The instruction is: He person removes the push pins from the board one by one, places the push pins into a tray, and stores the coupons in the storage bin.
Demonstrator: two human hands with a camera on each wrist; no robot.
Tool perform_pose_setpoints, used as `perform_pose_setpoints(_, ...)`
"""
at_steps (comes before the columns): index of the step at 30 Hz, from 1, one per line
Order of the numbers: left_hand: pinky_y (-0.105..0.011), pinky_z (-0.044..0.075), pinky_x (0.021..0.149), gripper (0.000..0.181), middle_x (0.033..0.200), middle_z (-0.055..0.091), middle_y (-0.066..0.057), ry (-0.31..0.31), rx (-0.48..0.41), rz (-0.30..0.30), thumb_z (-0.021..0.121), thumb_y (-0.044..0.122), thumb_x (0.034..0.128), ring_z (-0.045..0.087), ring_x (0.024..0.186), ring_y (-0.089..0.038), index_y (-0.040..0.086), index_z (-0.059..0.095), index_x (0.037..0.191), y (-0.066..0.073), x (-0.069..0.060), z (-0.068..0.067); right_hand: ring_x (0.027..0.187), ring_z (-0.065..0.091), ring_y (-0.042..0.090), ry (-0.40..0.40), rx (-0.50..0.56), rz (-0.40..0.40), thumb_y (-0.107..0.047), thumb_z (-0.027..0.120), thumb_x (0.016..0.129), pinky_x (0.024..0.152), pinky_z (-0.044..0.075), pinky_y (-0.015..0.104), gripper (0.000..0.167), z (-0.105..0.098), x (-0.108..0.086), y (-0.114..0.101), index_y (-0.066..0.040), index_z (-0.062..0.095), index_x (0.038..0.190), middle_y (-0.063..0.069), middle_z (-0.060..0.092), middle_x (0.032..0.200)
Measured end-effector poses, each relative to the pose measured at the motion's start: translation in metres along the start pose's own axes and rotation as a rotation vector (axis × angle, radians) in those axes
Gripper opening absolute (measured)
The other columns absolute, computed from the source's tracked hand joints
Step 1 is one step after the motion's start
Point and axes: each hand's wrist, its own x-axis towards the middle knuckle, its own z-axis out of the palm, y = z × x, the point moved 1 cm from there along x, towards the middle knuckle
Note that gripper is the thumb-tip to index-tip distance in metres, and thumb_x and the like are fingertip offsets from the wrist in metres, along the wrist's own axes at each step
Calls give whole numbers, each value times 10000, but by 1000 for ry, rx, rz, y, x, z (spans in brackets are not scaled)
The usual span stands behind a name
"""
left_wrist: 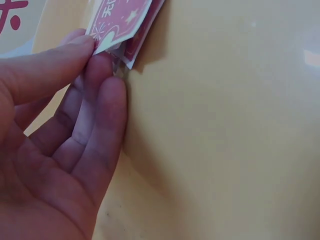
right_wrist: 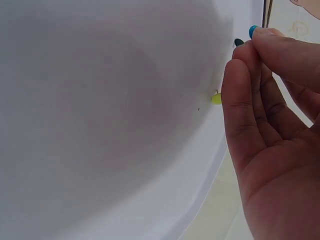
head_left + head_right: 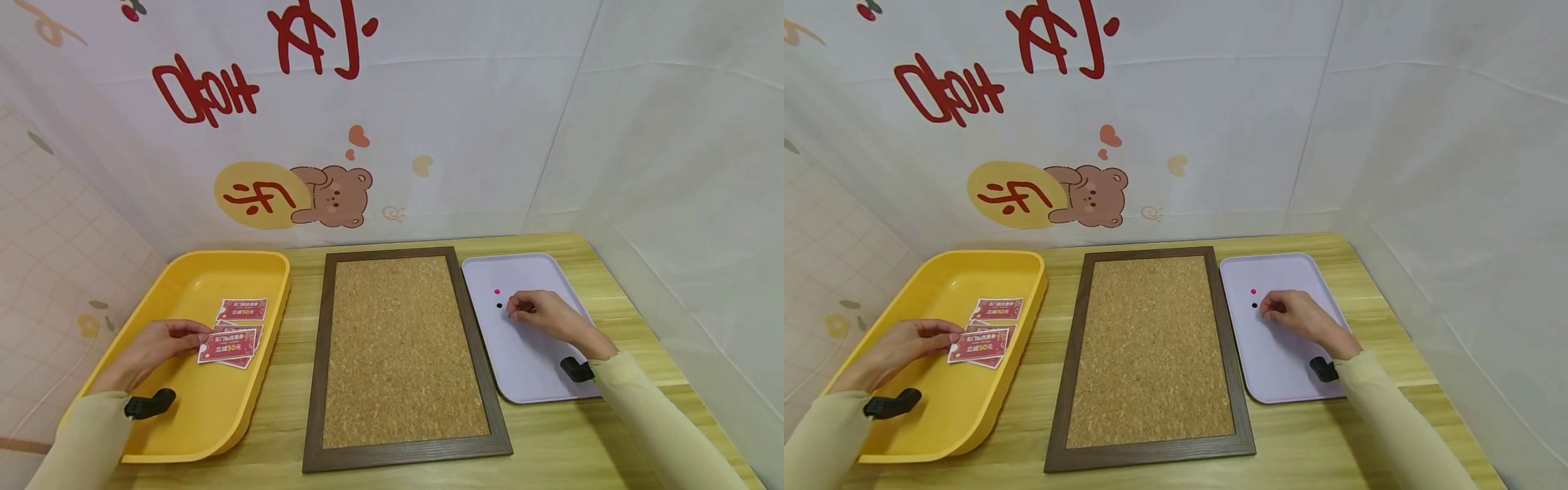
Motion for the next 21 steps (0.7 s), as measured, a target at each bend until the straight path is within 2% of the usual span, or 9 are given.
perform_pose_setpoints(4, -204, 562, 793, 394, 1106, 726, -131, 10, 34, -20, 633, 193, 1048, 669, 882, -81, -148, 637, 1245, 2, -1, 0, 833, 608, 76, -14, -7, 2, 18, 733, 927, 743, 500, 223, 113, 1, 1, 2, -89, 703, 911, -8, 697, 889)
perform_pose_setpoints(13, -178, 500, 747, 384, 1137, 715, -180, 56, 201, -32, 698, 233, 1008, 605, 903, -146, -102, 701, 1196, 4, 0, -4, 822, 587, 57, -31, -40, -2, 48, 724, 912, 750, 502, 228, 132, 4, 2, 5, -83, 713, 901, -46, 683, 872)
perform_pose_setpoints(16, -191, 475, 730, 384, 1132, 715, -177, 65, 252, -25, 715, 252, 996, 571, 901, -155, -86, 718, 1177, 5, -1, -5, 826, 589, 63, -35, -45, 1, 49, 728, 905, 758, 502, 231, 134, 4, 1, 6, -85, 718, 909, -40, 689, 878)
perform_pose_setpoints(21, -219, 502, 700, 377, 1050, 723, -144, 89, 252, 15, 735, 219, 981, 577, 819, -128, -108, 697, 1164, 6, -5, -5, 847, 609, 86, -39, -39, 6, 33, 738, 906, 773, 510, 247, 121, 2, 0, 4, -85, 723, 924, -1, 708, 900)
